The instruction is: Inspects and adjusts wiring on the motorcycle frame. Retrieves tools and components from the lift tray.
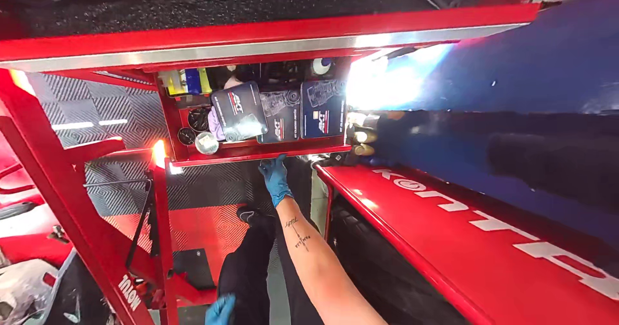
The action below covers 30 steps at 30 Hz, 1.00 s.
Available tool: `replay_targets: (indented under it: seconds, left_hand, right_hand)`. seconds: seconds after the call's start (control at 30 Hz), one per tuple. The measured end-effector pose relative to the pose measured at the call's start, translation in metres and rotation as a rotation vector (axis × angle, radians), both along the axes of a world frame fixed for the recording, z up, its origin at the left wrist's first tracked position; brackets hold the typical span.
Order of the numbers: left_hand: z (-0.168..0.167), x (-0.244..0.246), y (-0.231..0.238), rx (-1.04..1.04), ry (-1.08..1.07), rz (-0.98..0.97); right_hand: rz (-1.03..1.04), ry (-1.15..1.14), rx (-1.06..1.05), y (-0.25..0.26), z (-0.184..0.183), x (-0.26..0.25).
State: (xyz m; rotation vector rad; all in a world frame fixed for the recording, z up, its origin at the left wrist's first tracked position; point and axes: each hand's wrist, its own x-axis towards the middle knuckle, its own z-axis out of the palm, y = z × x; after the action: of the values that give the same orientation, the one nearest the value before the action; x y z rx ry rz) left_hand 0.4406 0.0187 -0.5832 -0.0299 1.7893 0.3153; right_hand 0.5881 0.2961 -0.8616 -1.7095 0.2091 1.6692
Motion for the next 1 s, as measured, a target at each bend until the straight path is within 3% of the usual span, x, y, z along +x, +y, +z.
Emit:
replay_targets:
  seconds: [0.17,0.3,0.37,0.43,0.5,0.57,0.67,0.73,0.87,1.0]
  left_hand:
    - [-0.109,-0.019,0.163,0.320,0.123,-0.499]
    - [-0.190,-0.015,0.257,0.267,0.188,-0.851]
    - [-0.210,-0.011,0.267,0.134,0.167,-0.943]
    - [-0.218,-0.010,0.255,0.064,0.165,-0.995]
    - [-0.223,-0.010,0.250,0.074,0.205,-0.991]
    - [-0.225,-0.009,0.244,0.067,0.219,-0.971]
    - [-0.226,-0.007,0.244,0.056,0.215,-0.933]
    - [-0.227,-0.005,0.242,0.052,0.207,-0.912]
    - [-0.229,-0.006,0.240,0.049,0.192,-0.895]
    - [-0.227,-0.007,0.241,0.044,0.180,-0.857]
  right_hand:
    - [-0.009,-0.010,-0.081,-0.024,0.006,0.005]
    - [-0.003,0.013,-0.125,-0.035,0.013,0.010]
    - [0.131,0.050,-0.184,-0.034,0.029,0.021]
    - [0.512,0.011,-0.228,-0.023,0.058,0.033]
    - [0.896,-0.090,-0.073,0.014,0.084,0.041]
    - [1.004,-0.348,0.157,0.061,0.095,0.045]
    - [1.125,-0.805,0.349,0.146,0.070,0.042]
    - [1.301,-1.031,0.274,0.213,0.031,0.027]
    - [1.651,-1.008,0.009,0.265,-0.008,0.002]
    - [1.687,-0.983,0.169,0.276,-0.010,0.021]
